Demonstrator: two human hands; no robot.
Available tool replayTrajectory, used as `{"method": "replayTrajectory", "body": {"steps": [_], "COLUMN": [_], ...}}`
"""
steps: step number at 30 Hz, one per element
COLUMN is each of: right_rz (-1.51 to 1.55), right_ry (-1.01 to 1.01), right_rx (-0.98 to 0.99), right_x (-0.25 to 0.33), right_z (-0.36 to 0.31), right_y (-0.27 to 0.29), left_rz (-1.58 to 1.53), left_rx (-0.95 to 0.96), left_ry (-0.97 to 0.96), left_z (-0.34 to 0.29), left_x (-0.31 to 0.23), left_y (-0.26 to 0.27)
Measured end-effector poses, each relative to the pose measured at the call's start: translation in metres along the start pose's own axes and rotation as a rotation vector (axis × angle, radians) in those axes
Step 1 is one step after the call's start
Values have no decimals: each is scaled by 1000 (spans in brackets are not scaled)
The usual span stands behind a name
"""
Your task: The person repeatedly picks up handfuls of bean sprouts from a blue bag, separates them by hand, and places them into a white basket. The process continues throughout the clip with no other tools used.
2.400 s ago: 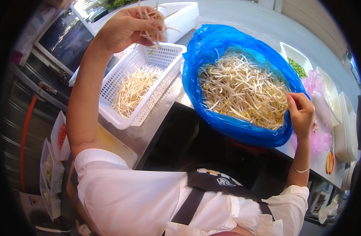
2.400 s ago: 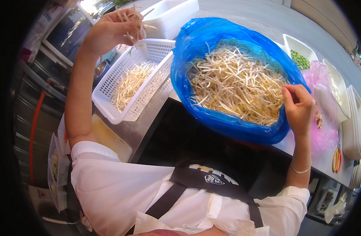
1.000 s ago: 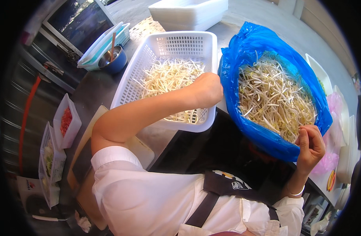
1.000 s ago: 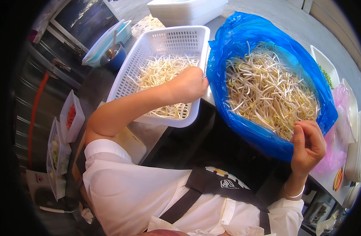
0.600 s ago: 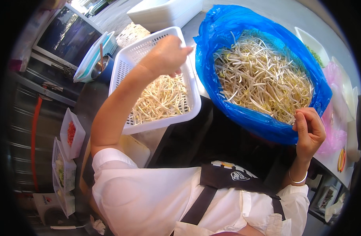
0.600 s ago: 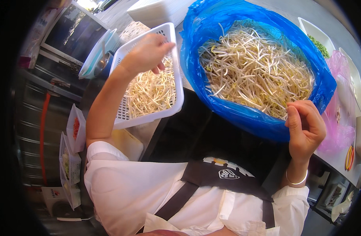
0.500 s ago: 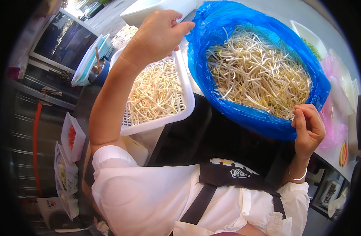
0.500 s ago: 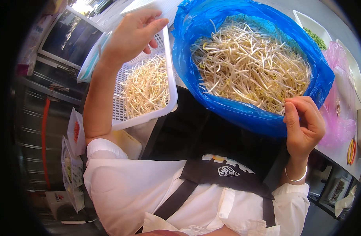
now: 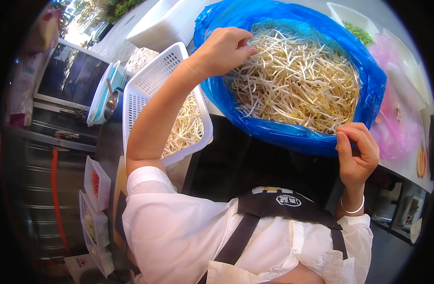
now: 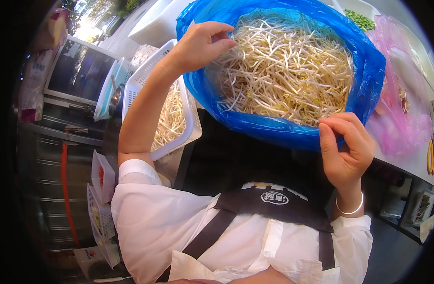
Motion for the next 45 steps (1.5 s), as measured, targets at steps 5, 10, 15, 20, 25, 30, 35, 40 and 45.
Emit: {"method": "replayTrajectory", "body": {"steps": [5,10,15,20,25,30,35,40,45], "right_rz": [-11,-44,-190,-170,-148,-179,-173,-92,-84], "right_ry": [-17,-88,-70,-64,-26,44,115,338,412], "right_rx": [-6,41,-19,-137,-129,26,313,585,675], "right_x": [0,3,4,-2,6,39,72,84,92], "right_z": [2,4,-3,-9,-3,10,40,84,114], "right_y": [-1,-3,8,14,0,-23,-50,-99,-182], "left_rz": [-201,-164,123,40,-117,-176,-423,-444,-487], "left_rx": [8,-134,-41,261,394,298,87,-67,-120], "left_ry": [128,-102,-184,293,447,361,473,367,114], "left_z": [21,15,-53,-125,-166,-169,-154,-143,-152], "left_x": [30,13,-5,36,79,94,96,88,53], "left_y": [-4,24,69,55,-11,-43,-9,54,68]}}
Point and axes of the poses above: each hand's wrist, its own z-axis towards the middle knuckle, its own y-axis out of the back of the hand, x = y × z, the point moved 2 cm from there along z, towards the middle knuckle
